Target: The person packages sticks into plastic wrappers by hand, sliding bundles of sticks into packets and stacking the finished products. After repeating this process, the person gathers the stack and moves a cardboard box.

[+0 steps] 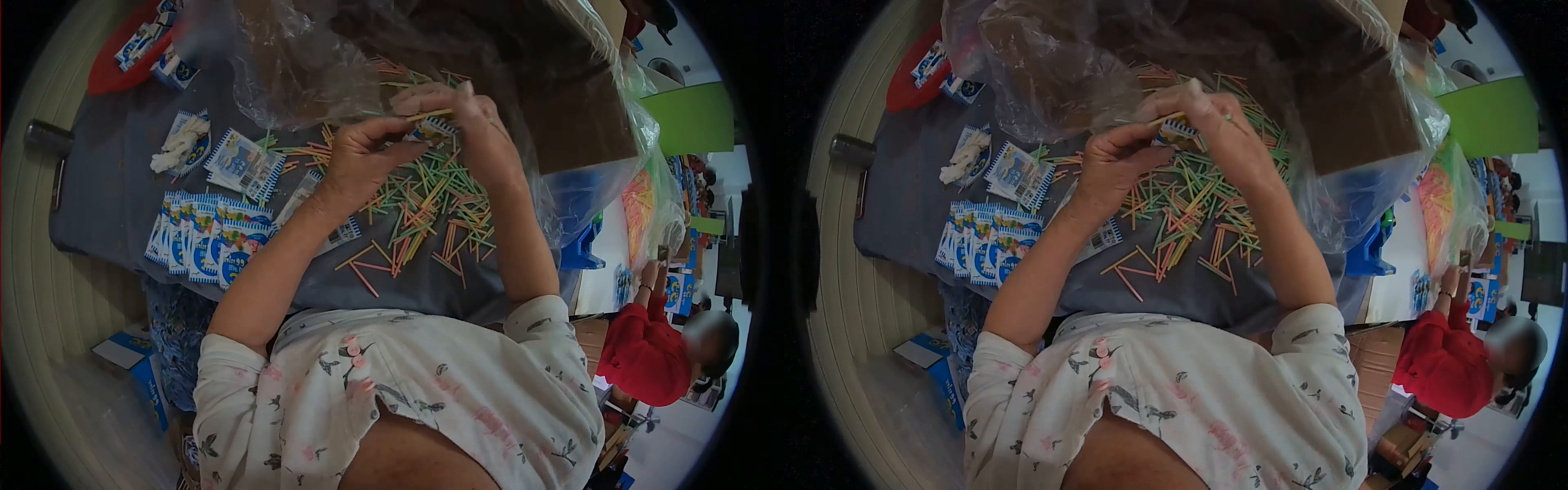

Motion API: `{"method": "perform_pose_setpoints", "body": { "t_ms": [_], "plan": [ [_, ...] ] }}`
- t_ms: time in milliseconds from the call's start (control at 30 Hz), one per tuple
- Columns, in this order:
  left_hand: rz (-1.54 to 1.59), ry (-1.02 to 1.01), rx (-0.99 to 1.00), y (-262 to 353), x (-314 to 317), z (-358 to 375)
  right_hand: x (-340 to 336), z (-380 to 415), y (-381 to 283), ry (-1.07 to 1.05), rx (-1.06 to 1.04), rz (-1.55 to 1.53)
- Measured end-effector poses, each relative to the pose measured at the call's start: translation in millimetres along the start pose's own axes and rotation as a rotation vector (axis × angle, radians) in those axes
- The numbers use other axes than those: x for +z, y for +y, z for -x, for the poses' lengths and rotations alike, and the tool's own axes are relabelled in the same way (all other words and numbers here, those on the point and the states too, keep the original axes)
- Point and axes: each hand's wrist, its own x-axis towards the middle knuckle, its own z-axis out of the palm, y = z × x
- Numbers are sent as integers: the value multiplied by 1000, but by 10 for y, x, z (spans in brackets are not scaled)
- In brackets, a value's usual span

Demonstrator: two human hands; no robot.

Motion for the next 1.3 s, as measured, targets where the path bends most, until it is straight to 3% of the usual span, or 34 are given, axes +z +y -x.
{"method": "perform_pose_setpoints", "body": {
  "t_ms": [67, 100, 167, 200, 267, 367, 400, 467, 500, 567, 633, 700, 767, 833, 867, 933, 967, 1000, 1033, 1100, 1167, 1200, 1267, 1300],
  "plan": [
    [-25, 12, -32, 26, -15, 19, -136, -6, -13, 33, 7, -305],
    [-27, 19, -23, 43, -21, 26, -173, -5, -35, 30, 8, -305],
    [-29, 28, -10, 63, -35, 33, -216, -10, -78, 162, -23, 59],
    [-90, 23, 9, 72, -41, 26, -218, -10, -55, 161, -25, 60],
    [-150, 18, 33, 91, -40, 29, -216, -10, 13, 444, -174, 213],
    [-177, 57, 33, 114, -38, 89, -173, 102, -135, 486, -251, 101],
    [-141, 36, 36, 130, -19, 105, -73, 135, -86, 397, -239, 11],
    [-103, 3, 31, 97, 2, 129, 139, 217, 26, -21, -214, 80],
    [-121, -28, 120, 51, 3, 132, 275, 260, -8, -71, -145, 80],
    [-136, -56, 210, 4, -14, 154, 319, 196, -12, 38, -192, 1],
    [-127, -45, 103, 54, -51, 233, 345, 151, -66, 132, -240, -93],
    [-130, 28, 59, 210, -46, 300, 331, 123, -168, 374, -183, -66],
    [-127, 90, 21, 279, -65, 342, 296, 250, -158, 325, -214, -130],
    [-89, 110, 131, 269, -134, 397, 323, 408, -67, 23, -210, 147],
    [-85, 102, 126, 280, -155, 465, 371, 461, -22, 30, -204, 151],
    [-387, 51, 134, 334, -185, 652, 500, 503, 34, 117, -281, 109],
    [-386, 41, 132, 369, -184, 716, 500, 497, -20, 99, -281, 119],
    [-587, 33, 262, 417, -174, 784, 543, 508, -25, 110, -276, 120],
    [-786, 22, 396, 474, -170, 870, 595, 515, -31, -38, -197, -12],
    [-939, 67, 283, 647, -249, 1110, 517, 526, -109, -321, -49, -120],
    [-963, 204, -6, 783, -497, 1452, 286, 517, -133, -212, -17, 2],
    [-959, 194, -7, 823, -612, 1520, 151, 507, -98, -128, 11, 113],
    [-1433, 194, 180, 877, -753, 1635, -280, 464, 238, 61, 84, 238],
    [-1574, 174, 44, 970, -649, 1588, -484, 459, 332, 129, 159, 354]
  ]
}}
